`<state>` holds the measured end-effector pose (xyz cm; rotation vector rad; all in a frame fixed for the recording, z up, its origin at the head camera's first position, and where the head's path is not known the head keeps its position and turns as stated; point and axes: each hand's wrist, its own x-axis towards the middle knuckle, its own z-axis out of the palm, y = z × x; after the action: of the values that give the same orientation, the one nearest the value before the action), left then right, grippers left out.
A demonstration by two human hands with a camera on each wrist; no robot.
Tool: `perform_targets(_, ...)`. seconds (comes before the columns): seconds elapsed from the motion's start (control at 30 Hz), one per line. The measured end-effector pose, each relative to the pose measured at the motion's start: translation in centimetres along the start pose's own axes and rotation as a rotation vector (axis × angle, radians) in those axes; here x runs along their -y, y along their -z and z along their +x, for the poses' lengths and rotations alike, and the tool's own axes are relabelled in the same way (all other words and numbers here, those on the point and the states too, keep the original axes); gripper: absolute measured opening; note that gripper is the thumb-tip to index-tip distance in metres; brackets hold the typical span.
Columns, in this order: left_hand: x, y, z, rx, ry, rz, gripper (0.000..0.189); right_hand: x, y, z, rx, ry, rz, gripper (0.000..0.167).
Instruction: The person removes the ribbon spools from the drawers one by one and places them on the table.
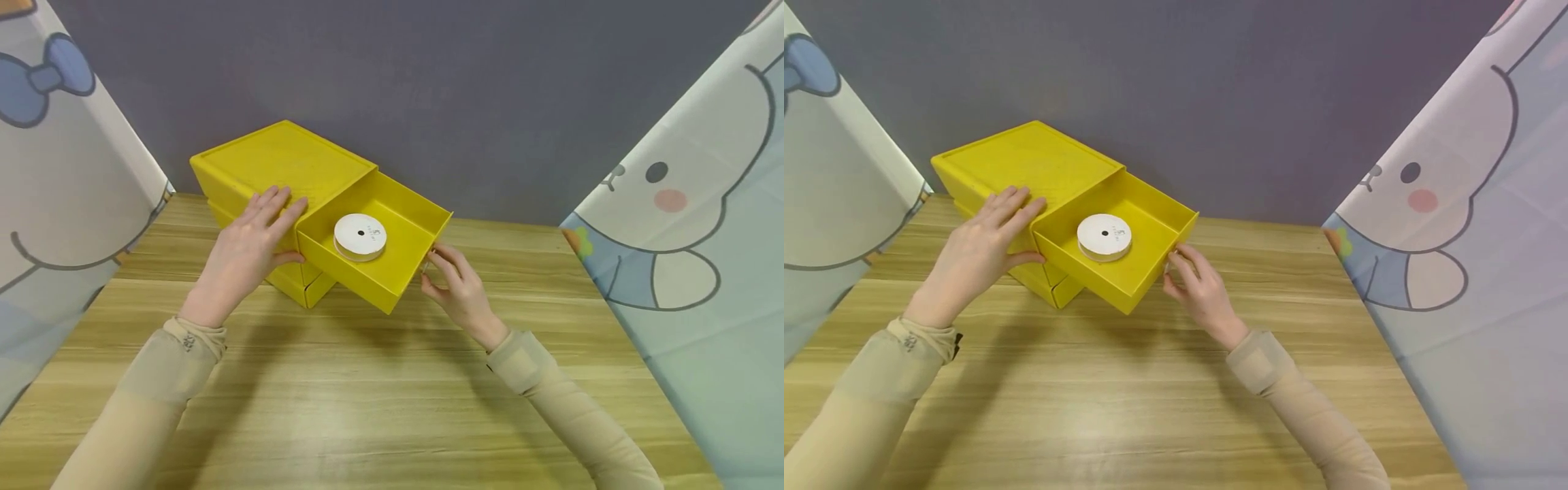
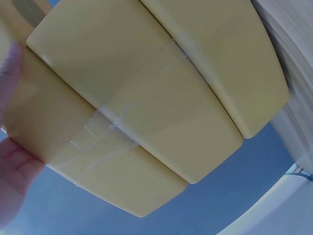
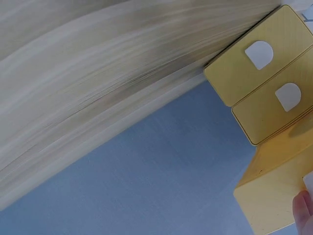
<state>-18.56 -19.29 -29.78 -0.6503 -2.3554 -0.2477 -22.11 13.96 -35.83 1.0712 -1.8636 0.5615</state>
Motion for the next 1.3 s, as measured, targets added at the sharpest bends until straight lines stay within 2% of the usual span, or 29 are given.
perform_targets(0.13,0.0,0.1,0.1,-0.006,0.001,-0.006,0.085,0.0,0.6,0.3,0.036,-0.007,0.003,0.032)
perform_targets(0.27,-0.1,0.2,0.1,-0.006,0.004,-0.013,0.085,-0.1,2.0,1.6,0.124,-0.054,0.076,0.034)
perform_targets(0.4,0.0,0.3,0.0,-0.007,0.014,-0.016,0.085,-0.3,3.7,4.4,0.240,-0.087,0.111,0.032)
perform_targets(0.6,0.0,0.3,-0.2,-0.004,0.023,-0.027,0.085,-0.2,4.6,8.8,0.369,-0.036,0.046,0.035)
perform_targets(0.7,0.0,0.2,-0.2,-0.001,0.020,-0.032,0.085,0.0,4.2,10.7,0.478,-0.030,0.024,0.040)
perform_targets(0.87,0.0,0.1,-0.1,-0.001,0.016,-0.035,0.085,0.1,2.5,13.3,0.710,-0.054,0.011,0.050)
perform_targets(1.17,0.0,0.0,0.0,-0.001,0.023,-0.054,0.085,0.1,-0.1,16.6,1.073,-0.095,0.045,0.064)
perform_targets(1.3,0.0,-0.1,0.0,-0.006,0.024,-0.060,0.085,0.3,-0.9,17.6,1.234,-0.156,0.072,0.073)
